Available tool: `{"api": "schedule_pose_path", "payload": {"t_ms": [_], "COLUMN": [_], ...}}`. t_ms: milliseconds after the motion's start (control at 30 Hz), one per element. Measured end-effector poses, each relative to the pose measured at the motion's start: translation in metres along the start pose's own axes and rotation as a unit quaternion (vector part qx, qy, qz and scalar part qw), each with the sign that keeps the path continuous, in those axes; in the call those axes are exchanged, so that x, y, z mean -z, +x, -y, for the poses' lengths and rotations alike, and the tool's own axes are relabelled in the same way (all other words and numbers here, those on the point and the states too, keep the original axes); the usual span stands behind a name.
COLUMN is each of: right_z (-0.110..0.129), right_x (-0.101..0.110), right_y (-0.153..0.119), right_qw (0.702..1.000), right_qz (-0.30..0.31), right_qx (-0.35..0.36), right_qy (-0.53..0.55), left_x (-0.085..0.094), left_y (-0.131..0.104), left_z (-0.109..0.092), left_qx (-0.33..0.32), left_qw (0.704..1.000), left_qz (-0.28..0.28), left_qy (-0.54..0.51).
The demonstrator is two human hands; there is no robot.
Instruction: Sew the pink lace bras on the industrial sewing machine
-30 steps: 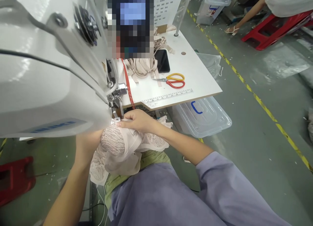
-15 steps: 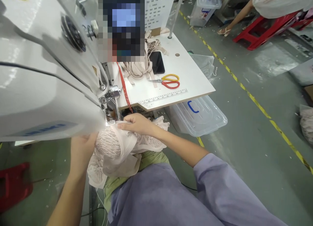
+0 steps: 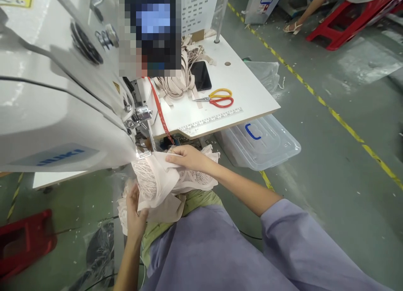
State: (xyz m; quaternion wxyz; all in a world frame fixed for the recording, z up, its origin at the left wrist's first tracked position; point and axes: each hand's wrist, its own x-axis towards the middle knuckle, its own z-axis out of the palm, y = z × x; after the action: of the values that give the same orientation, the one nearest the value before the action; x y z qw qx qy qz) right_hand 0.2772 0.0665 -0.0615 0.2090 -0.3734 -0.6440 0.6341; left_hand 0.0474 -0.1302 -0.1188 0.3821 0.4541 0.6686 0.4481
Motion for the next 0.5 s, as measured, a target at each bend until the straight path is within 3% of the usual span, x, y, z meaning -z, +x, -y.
{"api": "schedule_pose_path", "payload": {"t_ms": [167,233,300,400,433,500], "right_z": [-0.004,-0.004,-0.004,-0.005,-0.006,-0.011], "right_x": [-0.004,-0.002,0.008,0.038,0.051,0.078], "right_y": [-0.006,-0.01,-0.019,-0.043,-0.053,-0.074], "right_qw": [1.0,0.999,0.997,0.984,0.975,0.953], "right_qz": [-0.002,-0.004,0.004,0.051,0.06,0.025], "right_qx": [0.018,0.026,0.025,0.007,-0.008,-0.047], "right_qy": [-0.01,-0.03,-0.071,-0.171,-0.213,-0.297], "left_x": [-0.016,-0.013,0.002,0.036,0.044,0.048], "left_y": [-0.026,-0.032,-0.033,-0.025,-0.02,-0.006], "left_z": [0.027,0.037,0.04,0.026,0.019,0.006], "left_qx": [0.094,0.12,0.121,0.065,0.025,-0.078], "left_qw": [0.993,0.989,0.986,0.958,0.945,0.929], "left_qz": [-0.021,0.003,0.062,0.212,0.235,0.156], "left_qy": [0.07,0.082,0.101,0.182,0.228,0.327]}}
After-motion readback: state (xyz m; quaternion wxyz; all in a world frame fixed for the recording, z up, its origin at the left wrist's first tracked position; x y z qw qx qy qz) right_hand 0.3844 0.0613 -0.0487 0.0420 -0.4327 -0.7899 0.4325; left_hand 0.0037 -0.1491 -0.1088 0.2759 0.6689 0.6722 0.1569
